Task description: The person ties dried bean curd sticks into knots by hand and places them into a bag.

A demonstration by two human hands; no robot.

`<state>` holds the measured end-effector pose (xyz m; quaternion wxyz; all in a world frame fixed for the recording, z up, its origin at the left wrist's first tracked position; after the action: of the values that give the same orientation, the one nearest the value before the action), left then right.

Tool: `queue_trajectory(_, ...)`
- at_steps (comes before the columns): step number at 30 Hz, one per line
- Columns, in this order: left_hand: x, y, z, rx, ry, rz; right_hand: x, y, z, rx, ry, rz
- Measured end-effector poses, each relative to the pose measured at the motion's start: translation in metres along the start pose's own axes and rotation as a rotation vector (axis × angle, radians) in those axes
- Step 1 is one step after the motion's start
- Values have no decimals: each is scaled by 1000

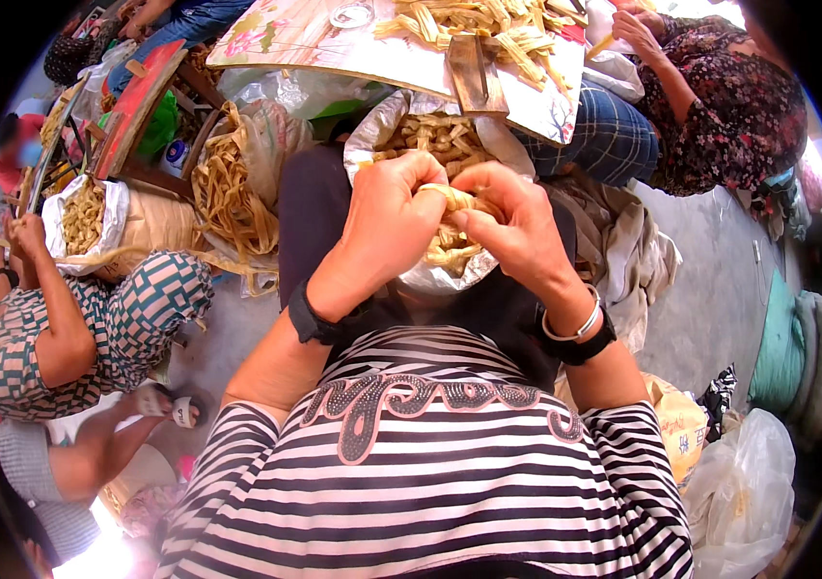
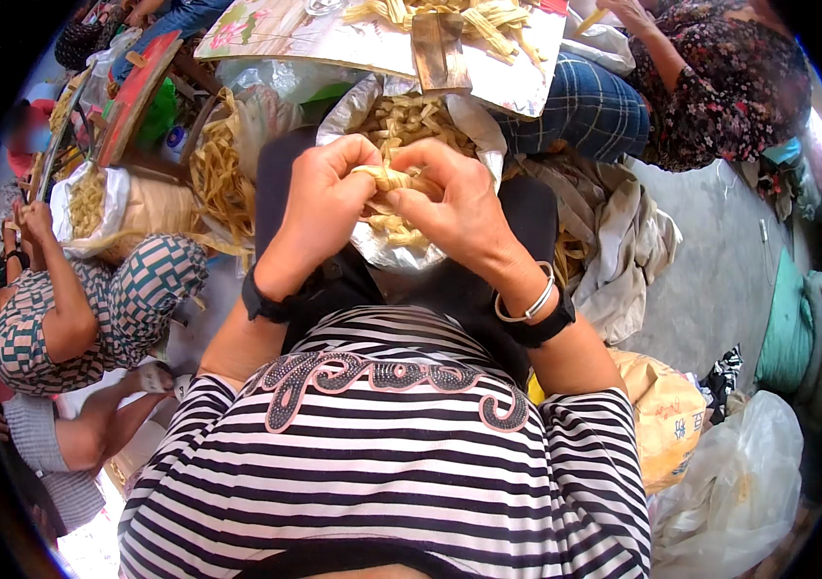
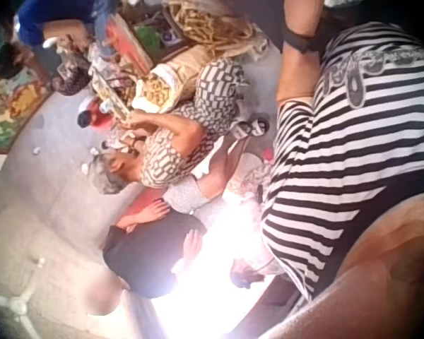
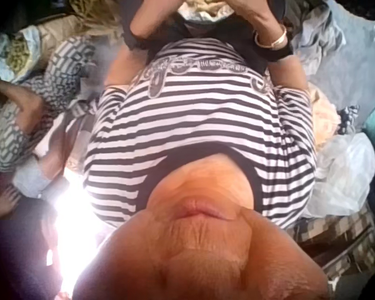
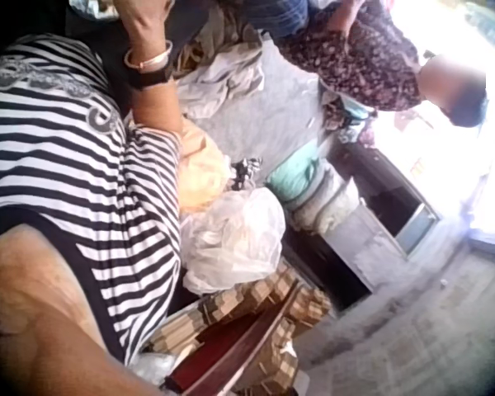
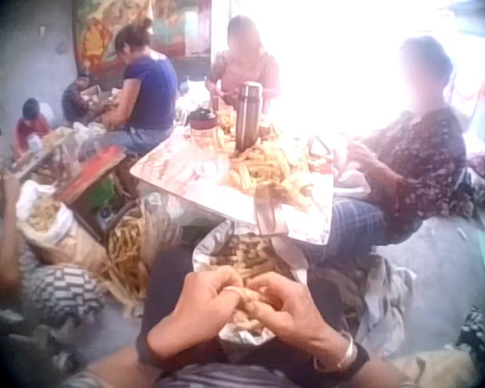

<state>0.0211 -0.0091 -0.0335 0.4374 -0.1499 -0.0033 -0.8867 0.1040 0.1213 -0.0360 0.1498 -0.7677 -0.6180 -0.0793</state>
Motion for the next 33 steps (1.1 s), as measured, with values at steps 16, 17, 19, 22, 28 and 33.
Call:
queue_trajectory(16,9,-7,14,-147,-182,-349,-1,3,24,-247,-818,-209)
queue_trajectory(17,8,-11,11,-129,-210,-383,-2,3,21,-258,-775,-169)
queue_trajectory(19,4,-12,4,2,171,-438,3,0,14,-254,-725,-133)
queue_trajectory(22,9,-9,2,310,762,-456,25,0,7,-64,-371,-115)
queue_trajectory(28,14,-3,-13,188,536,-498,55,10,29,-118,-334,-67)
queue_trajectory(33,28,-13,10,-290,-666,-157,43,1,30,-62,-202,-78)
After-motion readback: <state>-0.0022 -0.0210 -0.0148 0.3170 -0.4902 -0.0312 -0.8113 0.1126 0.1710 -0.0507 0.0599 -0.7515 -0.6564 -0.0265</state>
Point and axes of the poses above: each hand's wrist, its own y-axis away from the middle knuckle, its own x-axis out of the back of the hand, z = x × y, the point moved 3 cm from there along -y, towards the middle knuckle
